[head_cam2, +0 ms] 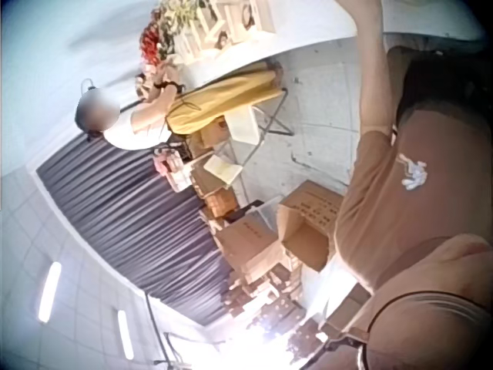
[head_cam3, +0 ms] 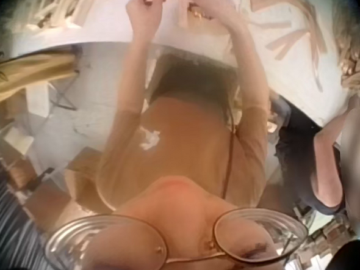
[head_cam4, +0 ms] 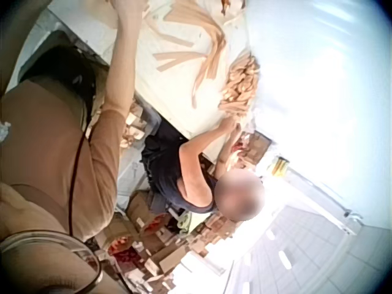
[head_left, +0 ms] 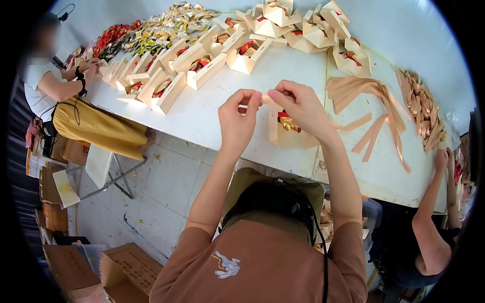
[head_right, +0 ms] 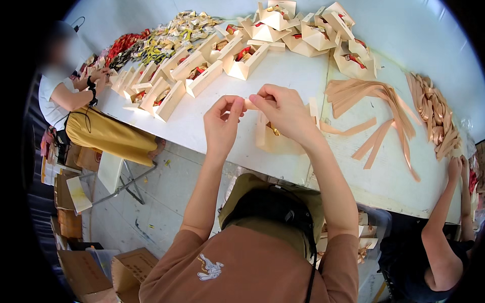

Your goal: The person assembles small wooden gift boxes by placing wrapped items inside and securing the lid with a ribbon. They repeatedly pick up a box, insert a wrapped item, and tie a ribbon around the box to close it.

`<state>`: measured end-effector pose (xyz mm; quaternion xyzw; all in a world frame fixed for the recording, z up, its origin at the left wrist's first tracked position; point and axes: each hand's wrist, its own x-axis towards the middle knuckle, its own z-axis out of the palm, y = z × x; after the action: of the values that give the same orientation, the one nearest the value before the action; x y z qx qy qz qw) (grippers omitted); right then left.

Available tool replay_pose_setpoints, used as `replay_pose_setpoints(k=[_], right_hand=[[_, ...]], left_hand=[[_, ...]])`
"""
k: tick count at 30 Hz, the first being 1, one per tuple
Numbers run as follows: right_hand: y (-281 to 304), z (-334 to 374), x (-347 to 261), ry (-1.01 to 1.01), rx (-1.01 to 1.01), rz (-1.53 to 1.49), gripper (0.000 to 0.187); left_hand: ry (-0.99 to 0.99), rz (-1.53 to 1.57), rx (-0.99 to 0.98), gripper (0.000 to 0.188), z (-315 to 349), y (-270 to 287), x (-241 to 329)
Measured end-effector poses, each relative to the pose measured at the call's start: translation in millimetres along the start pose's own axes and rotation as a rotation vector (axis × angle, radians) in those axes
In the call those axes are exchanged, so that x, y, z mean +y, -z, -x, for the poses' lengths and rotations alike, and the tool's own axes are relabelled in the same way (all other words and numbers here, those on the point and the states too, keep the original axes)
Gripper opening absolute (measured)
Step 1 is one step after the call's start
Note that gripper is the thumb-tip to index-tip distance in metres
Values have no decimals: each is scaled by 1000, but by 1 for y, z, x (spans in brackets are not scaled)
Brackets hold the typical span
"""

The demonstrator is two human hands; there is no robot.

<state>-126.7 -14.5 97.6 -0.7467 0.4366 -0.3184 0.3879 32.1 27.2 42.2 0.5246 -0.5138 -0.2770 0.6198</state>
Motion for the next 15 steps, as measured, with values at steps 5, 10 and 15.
replay_pose_setpoints(k=[5,10,15], right_hand=[[11,7,3,71,122,224,26],[2,9,14,-164,0,301,27],[-3,4,20,-155,-6,338,26]], left_hand=[[28,-101,-206,22,18,-4,-13],[194,-133,-309,35,16,-3,-16],[159,-128,-309,41,15,-3,-21]])
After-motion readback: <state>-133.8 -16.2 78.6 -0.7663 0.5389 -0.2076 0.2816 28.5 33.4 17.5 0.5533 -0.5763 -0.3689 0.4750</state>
